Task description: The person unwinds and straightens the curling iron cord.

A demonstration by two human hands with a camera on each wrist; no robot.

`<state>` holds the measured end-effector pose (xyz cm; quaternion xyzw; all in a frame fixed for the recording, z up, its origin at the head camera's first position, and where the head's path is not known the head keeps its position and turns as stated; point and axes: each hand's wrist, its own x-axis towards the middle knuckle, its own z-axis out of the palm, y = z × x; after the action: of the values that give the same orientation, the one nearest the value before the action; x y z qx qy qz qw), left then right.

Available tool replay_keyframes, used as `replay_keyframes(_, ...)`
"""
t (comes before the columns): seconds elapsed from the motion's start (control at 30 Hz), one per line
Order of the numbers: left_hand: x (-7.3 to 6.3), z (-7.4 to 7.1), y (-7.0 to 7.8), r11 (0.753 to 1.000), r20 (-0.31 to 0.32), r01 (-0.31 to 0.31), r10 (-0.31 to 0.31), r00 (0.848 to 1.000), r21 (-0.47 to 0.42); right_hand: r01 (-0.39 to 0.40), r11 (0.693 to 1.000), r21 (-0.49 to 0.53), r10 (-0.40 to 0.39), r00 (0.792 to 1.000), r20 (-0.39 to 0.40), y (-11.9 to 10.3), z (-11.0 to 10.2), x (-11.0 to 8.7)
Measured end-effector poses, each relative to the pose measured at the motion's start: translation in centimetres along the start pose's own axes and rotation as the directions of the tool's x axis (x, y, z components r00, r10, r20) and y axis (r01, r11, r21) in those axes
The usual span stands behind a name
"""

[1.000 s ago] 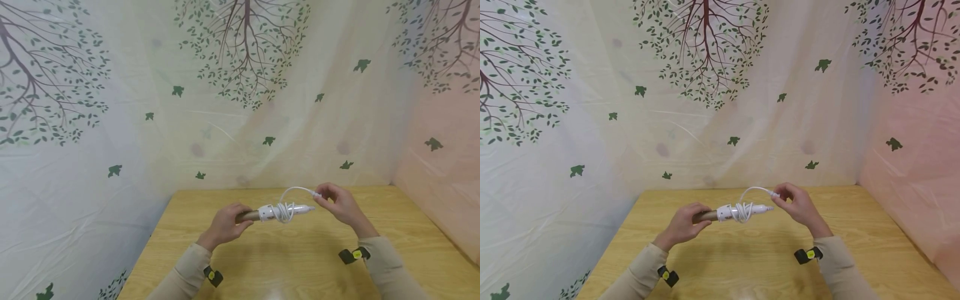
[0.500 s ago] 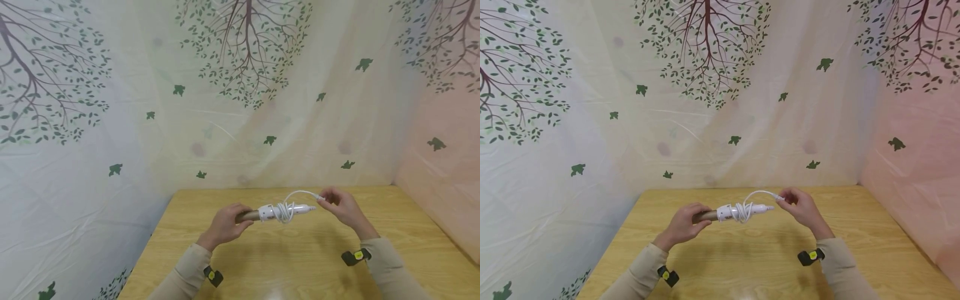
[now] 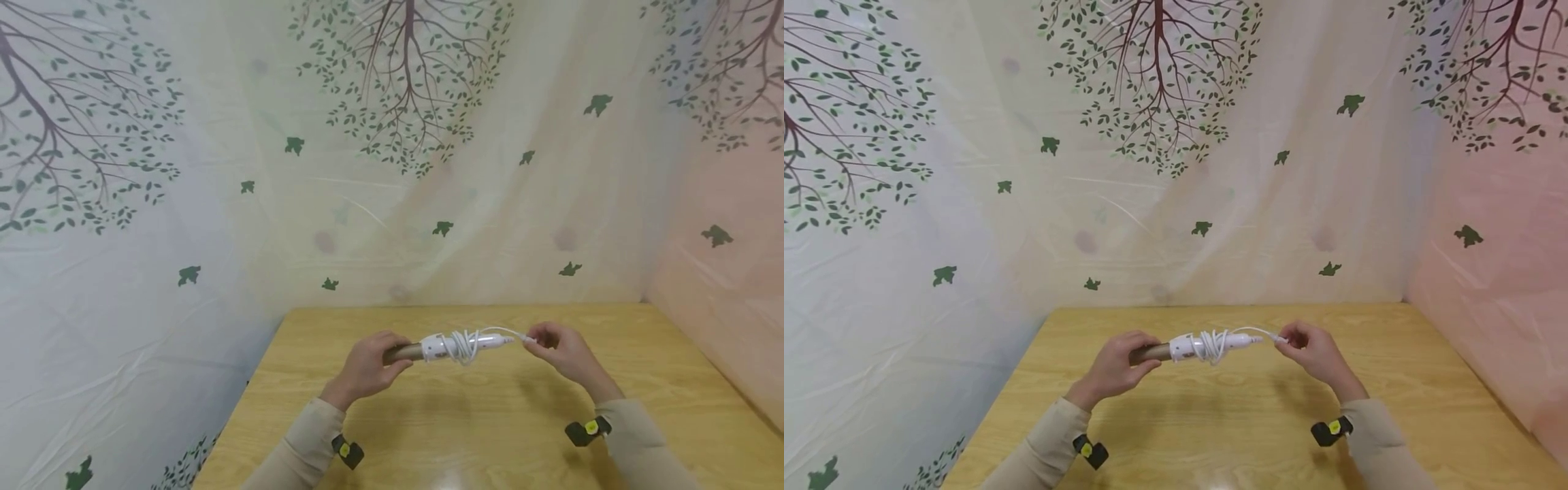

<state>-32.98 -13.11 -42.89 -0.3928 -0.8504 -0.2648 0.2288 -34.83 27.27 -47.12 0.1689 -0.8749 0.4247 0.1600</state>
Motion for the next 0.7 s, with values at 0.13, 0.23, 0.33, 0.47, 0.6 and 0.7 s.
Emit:
replay_keyframes(0.13,0.0,0.1,-0.1,1.0,0.0,0.004,-0.004,1.0,0.002,-0.024,0.999,-0.025,0.025,0.999,0.036,0.5,0.2,-0.6)
replay_keyframes(0.23,-0.1,0.1,-0.2,1.0,0.002,0.01,-0.01,1.0,0.005,-0.027,0.999,-0.041,0.03,0.998,0.055,0.7,0.2,-1.0)
replay_keyframes(0.33,-0.1,0.1,-0.2,1.0,0.0,0.021,-0.021,1.0,0.007,-0.028,0.997,-0.065,0.033,0.997,0.076,0.9,0.1,-1.5)
replay_keyframes(0.47,-0.2,0.0,-0.4,1.0,-0.01,0.024,-0.024,1.0,0.015,-0.04,0.996,-0.078,0.047,0.995,0.093,1.0,-0.1,-2.0)
replay_keyframes(0.6,-0.2,0.0,-0.5,1.0,-0.008,0.017,-0.017,1.0,0.02,-0.043,0.995,-0.09,0.052,0.993,0.105,1.1,-0.2,-2.5)
replay_keyframes(0.7,-0.2,0.0,-0.5,1.0,-0.009,0.013,-0.013,1.0,0.017,-0.032,0.995,-0.096,0.042,0.993,0.111,1.3,-0.1,-3.0)
